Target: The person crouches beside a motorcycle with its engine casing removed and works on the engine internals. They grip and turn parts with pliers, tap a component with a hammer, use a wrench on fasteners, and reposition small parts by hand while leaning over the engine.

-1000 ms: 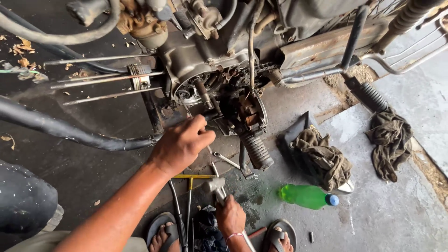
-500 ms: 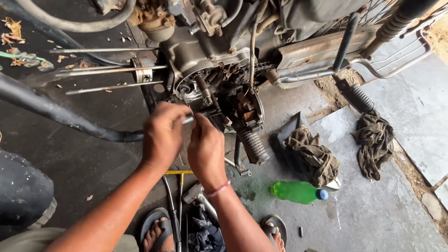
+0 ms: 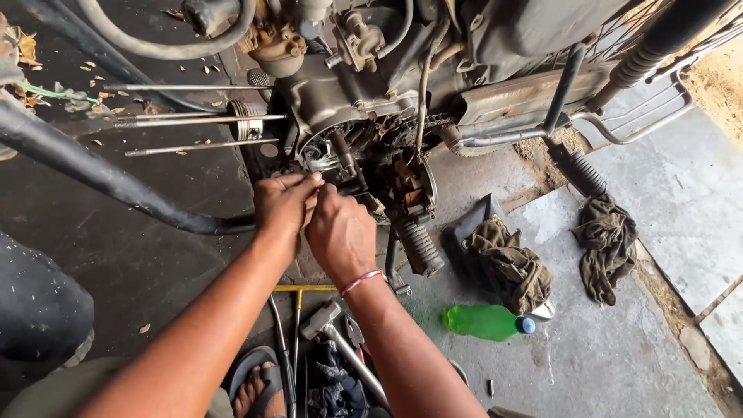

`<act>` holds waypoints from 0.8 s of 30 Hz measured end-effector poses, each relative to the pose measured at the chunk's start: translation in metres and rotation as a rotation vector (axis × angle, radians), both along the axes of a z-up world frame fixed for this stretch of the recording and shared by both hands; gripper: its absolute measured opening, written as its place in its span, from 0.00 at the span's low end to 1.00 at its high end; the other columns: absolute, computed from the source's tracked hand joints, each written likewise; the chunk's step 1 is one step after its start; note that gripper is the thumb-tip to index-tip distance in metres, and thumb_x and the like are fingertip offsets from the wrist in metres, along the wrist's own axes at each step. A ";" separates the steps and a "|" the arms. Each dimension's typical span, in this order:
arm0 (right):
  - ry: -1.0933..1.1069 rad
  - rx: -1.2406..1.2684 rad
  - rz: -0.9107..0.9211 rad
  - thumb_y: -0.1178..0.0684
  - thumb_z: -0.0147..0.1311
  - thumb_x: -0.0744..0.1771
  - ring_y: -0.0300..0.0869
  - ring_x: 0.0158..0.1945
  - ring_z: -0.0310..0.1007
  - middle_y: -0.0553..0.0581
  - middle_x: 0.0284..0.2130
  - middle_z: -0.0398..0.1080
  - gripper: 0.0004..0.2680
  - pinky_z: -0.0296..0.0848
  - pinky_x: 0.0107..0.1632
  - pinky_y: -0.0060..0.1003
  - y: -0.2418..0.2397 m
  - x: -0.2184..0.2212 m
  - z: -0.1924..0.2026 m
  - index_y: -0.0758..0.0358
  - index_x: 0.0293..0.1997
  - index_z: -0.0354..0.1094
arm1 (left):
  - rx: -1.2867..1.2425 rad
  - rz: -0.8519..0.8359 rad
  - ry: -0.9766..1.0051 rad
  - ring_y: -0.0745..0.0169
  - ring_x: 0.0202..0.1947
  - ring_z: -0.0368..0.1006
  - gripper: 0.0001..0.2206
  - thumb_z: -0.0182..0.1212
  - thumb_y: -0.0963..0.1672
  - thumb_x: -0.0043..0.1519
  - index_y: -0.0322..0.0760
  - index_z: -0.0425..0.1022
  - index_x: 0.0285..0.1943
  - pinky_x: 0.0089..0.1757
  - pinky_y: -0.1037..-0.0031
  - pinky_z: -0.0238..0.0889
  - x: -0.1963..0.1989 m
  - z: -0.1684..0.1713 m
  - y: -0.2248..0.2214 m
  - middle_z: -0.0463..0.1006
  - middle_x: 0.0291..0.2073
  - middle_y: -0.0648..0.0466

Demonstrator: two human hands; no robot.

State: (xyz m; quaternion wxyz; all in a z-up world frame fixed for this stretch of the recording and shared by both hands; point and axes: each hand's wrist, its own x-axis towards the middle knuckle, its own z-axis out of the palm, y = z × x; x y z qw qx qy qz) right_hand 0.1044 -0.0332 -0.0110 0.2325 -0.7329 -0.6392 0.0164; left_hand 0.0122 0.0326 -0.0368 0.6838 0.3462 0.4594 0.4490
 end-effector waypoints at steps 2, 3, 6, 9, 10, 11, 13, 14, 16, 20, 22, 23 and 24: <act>0.053 0.044 0.007 0.58 0.48 0.67 0.60 0.28 0.76 0.68 0.25 0.73 0.04 0.74 0.32 0.53 0.001 0.002 -0.001 0.65 0.40 0.67 | -0.024 0.048 -0.050 0.71 0.22 0.73 0.03 0.66 0.40 0.61 0.31 0.82 0.38 0.25 0.81 0.65 0.007 0.000 0.002 0.81 0.28 0.53; 0.106 0.089 0.013 0.57 0.49 0.66 0.62 0.29 0.75 0.69 0.24 0.72 0.04 0.73 0.33 0.54 0.002 0.003 -0.002 0.65 0.39 0.67 | -0.047 0.095 -0.100 0.70 0.22 0.76 0.02 0.65 0.38 0.60 0.30 0.81 0.36 0.26 0.82 0.70 0.011 -0.001 0.003 0.81 0.27 0.52; 0.188 0.052 0.063 0.58 0.48 0.66 0.62 0.28 0.75 0.67 0.23 0.72 0.04 0.72 0.32 0.55 0.003 0.015 -0.008 0.63 0.42 0.67 | 0.060 0.147 0.081 0.73 0.19 0.69 0.06 0.68 0.38 0.60 0.30 0.81 0.29 0.23 0.81 0.61 0.020 -0.007 0.003 0.78 0.22 0.56; 0.240 0.123 0.106 0.57 0.51 0.66 0.64 0.29 0.73 0.68 0.24 0.73 0.05 0.70 0.32 0.57 0.003 0.022 -0.019 0.61 0.44 0.68 | 0.244 0.197 0.356 0.71 0.19 0.60 0.12 0.69 0.41 0.60 0.30 0.79 0.23 0.23 0.71 0.54 0.023 -0.016 0.000 0.72 0.17 0.57; 0.240 0.130 0.107 0.57 0.51 0.66 0.64 0.29 0.73 0.68 0.24 0.73 0.05 0.70 0.32 0.57 0.008 0.027 -0.032 0.61 0.44 0.68 | 0.250 0.199 0.356 0.71 0.19 0.60 0.12 0.69 0.41 0.60 0.30 0.79 0.23 0.23 0.71 0.54 0.026 -0.017 0.003 0.72 0.17 0.57; 0.246 0.169 0.126 0.57 0.51 0.67 0.64 0.30 0.73 0.69 0.25 0.73 0.04 0.70 0.32 0.57 0.014 0.032 -0.044 0.61 0.44 0.67 | 0.352 0.202 0.545 0.63 0.17 0.62 0.14 0.71 0.42 0.59 0.28 0.76 0.22 0.24 0.66 0.56 0.028 -0.018 0.006 0.70 0.15 0.51; 0.258 0.200 0.143 0.56 0.51 0.68 0.64 0.30 0.74 0.69 0.25 0.73 0.03 0.69 0.32 0.58 0.017 0.037 -0.057 0.61 0.44 0.66 | 0.446 0.201 0.740 0.54 0.16 0.63 0.17 0.72 0.44 0.58 0.25 0.74 0.21 0.25 0.60 0.58 0.031 -0.016 0.005 0.69 0.13 0.45; 0.301 0.194 0.153 0.56 0.51 0.69 0.64 0.31 0.74 0.69 0.25 0.73 0.03 0.70 0.32 0.56 0.017 0.034 -0.057 0.62 0.44 0.66 | 0.440 0.223 0.752 0.56 0.16 0.66 0.15 0.71 0.44 0.56 0.28 0.75 0.21 0.25 0.62 0.60 0.031 -0.012 0.002 0.72 0.14 0.46; 0.345 0.190 0.165 0.56 0.51 0.70 0.64 0.31 0.74 0.69 0.26 0.73 0.03 0.70 0.32 0.54 0.014 0.025 -0.044 0.64 0.43 0.66 | 0.437 0.249 0.765 0.58 0.16 0.70 0.12 0.70 0.44 0.54 0.31 0.77 0.21 0.24 0.63 0.62 0.027 -0.005 0.000 0.75 0.15 0.48; 0.548 0.140 0.058 0.57 0.52 0.67 0.59 0.31 0.78 0.71 0.28 0.74 0.07 0.74 0.33 0.46 0.013 0.005 -0.015 0.71 0.45 0.67 | 0.435 0.238 0.785 0.57 0.18 0.72 0.10 0.69 0.44 0.55 0.32 0.80 0.23 0.26 0.65 0.63 0.018 0.011 -0.001 0.77 0.18 0.47; 0.598 0.242 0.069 0.59 0.52 0.67 0.60 0.36 0.77 0.74 0.30 0.74 0.07 0.74 0.36 0.45 0.020 -0.009 -0.013 0.75 0.45 0.66 | 0.315 0.227 0.653 0.63 0.18 0.75 0.07 0.67 0.43 0.54 0.35 0.82 0.26 0.26 0.70 0.66 0.009 0.017 -0.002 0.79 0.18 0.52; 0.890 0.124 -0.083 0.59 0.52 0.66 0.54 0.34 0.76 0.72 0.31 0.75 0.07 0.74 0.35 0.45 0.026 -0.015 -0.010 0.74 0.43 0.67 | 0.161 0.203 0.337 0.65 0.18 0.70 0.07 0.67 0.42 0.57 0.33 0.81 0.26 0.24 0.71 0.60 0.006 0.020 -0.001 0.77 0.19 0.54; 1.176 -0.002 -0.240 0.58 0.51 0.66 0.49 0.32 0.74 0.70 0.32 0.75 0.07 0.73 0.33 0.45 0.032 -0.022 -0.006 0.73 0.42 0.68 | 0.006 0.174 0.021 0.66 0.18 0.65 0.08 0.67 0.41 0.59 0.31 0.81 0.27 0.23 0.72 0.55 0.004 0.024 0.000 0.75 0.19 0.56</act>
